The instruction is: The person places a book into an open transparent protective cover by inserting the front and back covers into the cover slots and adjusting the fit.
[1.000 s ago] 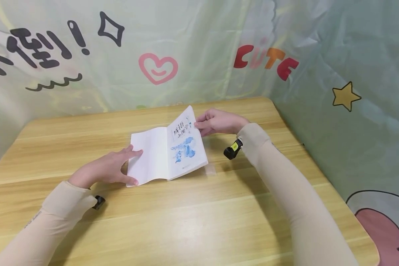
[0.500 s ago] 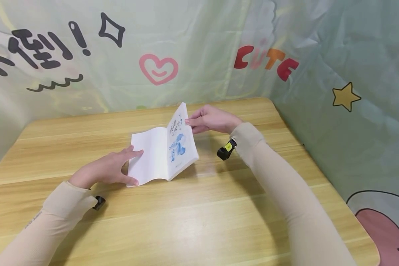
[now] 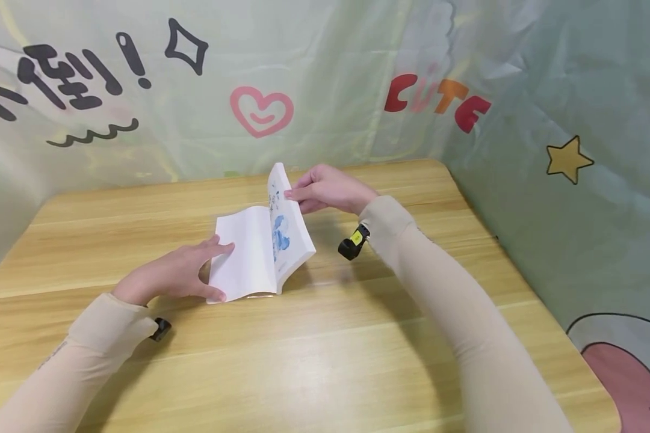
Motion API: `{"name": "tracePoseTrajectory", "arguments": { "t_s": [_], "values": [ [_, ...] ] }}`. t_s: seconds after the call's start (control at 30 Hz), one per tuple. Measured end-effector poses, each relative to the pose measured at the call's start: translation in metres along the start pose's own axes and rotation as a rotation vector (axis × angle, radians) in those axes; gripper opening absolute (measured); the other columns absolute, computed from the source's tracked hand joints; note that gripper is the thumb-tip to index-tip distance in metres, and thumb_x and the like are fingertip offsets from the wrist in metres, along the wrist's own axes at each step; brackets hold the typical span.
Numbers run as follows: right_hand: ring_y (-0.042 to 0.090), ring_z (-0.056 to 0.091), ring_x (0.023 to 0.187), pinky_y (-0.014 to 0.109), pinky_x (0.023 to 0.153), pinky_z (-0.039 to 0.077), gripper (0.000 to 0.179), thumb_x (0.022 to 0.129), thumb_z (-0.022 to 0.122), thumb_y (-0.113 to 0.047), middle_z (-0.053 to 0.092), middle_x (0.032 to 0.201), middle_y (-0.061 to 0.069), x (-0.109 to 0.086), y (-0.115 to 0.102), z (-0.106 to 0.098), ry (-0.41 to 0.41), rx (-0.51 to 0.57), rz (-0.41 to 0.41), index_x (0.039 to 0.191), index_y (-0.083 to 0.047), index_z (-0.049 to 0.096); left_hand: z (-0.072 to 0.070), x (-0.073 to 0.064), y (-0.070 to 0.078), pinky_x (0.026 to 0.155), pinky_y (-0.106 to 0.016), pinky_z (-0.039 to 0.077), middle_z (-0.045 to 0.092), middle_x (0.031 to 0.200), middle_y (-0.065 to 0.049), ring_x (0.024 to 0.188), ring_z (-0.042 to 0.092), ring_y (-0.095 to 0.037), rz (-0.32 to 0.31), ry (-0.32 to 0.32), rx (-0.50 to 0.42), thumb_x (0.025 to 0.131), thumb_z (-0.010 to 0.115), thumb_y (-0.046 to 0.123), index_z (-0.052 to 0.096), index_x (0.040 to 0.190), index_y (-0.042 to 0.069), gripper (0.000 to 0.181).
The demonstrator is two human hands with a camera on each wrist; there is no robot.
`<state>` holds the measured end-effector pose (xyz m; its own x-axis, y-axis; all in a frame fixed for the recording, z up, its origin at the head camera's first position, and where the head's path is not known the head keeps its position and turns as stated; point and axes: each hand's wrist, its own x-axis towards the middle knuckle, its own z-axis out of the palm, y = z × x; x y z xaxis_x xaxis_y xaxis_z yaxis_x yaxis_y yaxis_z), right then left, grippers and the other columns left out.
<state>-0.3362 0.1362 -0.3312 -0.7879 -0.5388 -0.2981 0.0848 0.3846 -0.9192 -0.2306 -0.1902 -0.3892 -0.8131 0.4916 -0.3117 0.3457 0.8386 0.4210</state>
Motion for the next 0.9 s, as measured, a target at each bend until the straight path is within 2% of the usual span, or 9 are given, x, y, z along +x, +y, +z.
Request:
{"name": "tracePoseTrajectory", "arguments": {
  "t_s": [0.33, 0.5, 0.57, 0.6, 0.67, 0.8, 0.9],
  "values": [
    [0.024, 0.083, 0.099, 0.039, 0.093, 0.065, 0.029, 0.103, 0.074, -0.017, 0.081, 0.119, 0.018, 0.010, -0.017, 0.024, 0.052, -0.071, -0.023, 0.123, 0.003, 0.077, 0.001, 0.002, -0.003, 0.127, -0.066, 0.032, 0.026, 0.170, -0.038, 0.159, 0.028, -0.055, 0.007, 0.025, 0.026, 0.083, 0.093, 0.046, 0.040, 0.165, 0.003, 0.107],
    [0.024, 0.083, 0.097, 0.038, 0.092, 0.066, 0.028, 0.102, 0.074, -0.015, 0.080, 0.120, 0.019, 0.018, -0.022, 0.039, 0.066, -0.067, -0.029, 0.123, 0.005, 0.077, 0.001, 0.002, -0.006, 0.127, -0.065, 0.032, 0.033, 0.170, -0.034, 0.159, 0.031, -0.052, 0.023, 0.055, 0.031, 0.088, 0.088, 0.046, 0.046, 0.162, 0.004, 0.095],
    [0.023, 0.083, 0.095, 0.038, 0.091, 0.066, 0.027, 0.102, 0.074, -0.013, 0.080, 0.118, 0.020, 0.021, -0.022, 0.044, 0.068, -0.061, -0.038, 0.122, 0.006, 0.077, 0.001, 0.002, -0.008, 0.126, -0.065, 0.034, 0.041, 0.167, -0.032, 0.157, 0.037, -0.050, 0.037, 0.084, 0.031, 0.091, 0.086, 0.044, 0.050, 0.159, 0.004, 0.087],
    [0.022, 0.083, 0.093, 0.038, 0.091, 0.066, 0.027, 0.102, 0.074, -0.012, 0.081, 0.118, 0.021, 0.023, -0.022, 0.046, 0.069, -0.055, -0.041, 0.121, 0.006, 0.077, 0.001, 0.002, -0.009, 0.125, -0.064, 0.038, 0.047, 0.163, -0.030, 0.152, 0.045, -0.049, 0.050, 0.104, 0.031, 0.092, 0.085, 0.042, 0.053, 0.157, 0.004, 0.082],
    [0.020, 0.083, 0.090, 0.037, 0.090, 0.066, 0.027, 0.101, 0.074, -0.011, 0.081, 0.116, 0.021, 0.027, -0.023, 0.051, 0.070, -0.046, -0.045, 0.121, 0.007, 0.077, 0.000, 0.003, -0.010, 0.116, -0.058, 0.049, 0.063, 0.148, -0.025, 0.134, 0.060, -0.042, 0.059, 0.135, 0.019, 0.095, 0.082, 0.040, 0.058, 0.153, 0.005, 0.072],
    [0.019, 0.082, 0.086, 0.040, 0.093, 0.065, 0.026, 0.100, 0.076, -0.010, 0.081, 0.113, 0.021, 0.032, -0.024, 0.060, 0.082, -0.043, -0.046, 0.119, 0.007, 0.078, -0.003, 0.004, -0.013, 0.099, -0.051, 0.058, 0.076, 0.122, -0.015, 0.109, 0.070, -0.030, 0.093, 0.177, -0.075, 0.102, 0.075, 0.032, 0.065, 0.145, 0.003, 0.052],
    [0.018, 0.082, 0.085, 0.046, 0.097, 0.063, 0.025, 0.099, 0.077, -0.010, 0.082, 0.110, 0.020, 0.036, -0.025, 0.067, 0.093, -0.054, -0.048, 0.117, 0.007, 0.079, -0.003, 0.003, -0.014, 0.096, -0.050, 0.062, 0.079, 0.118, -0.015, 0.107, 0.076, -0.029, 0.094, 0.165, -0.216, 0.108, 0.066, 0.027, 0.065, 0.144, 0.001, 0.044]
  ]
}}
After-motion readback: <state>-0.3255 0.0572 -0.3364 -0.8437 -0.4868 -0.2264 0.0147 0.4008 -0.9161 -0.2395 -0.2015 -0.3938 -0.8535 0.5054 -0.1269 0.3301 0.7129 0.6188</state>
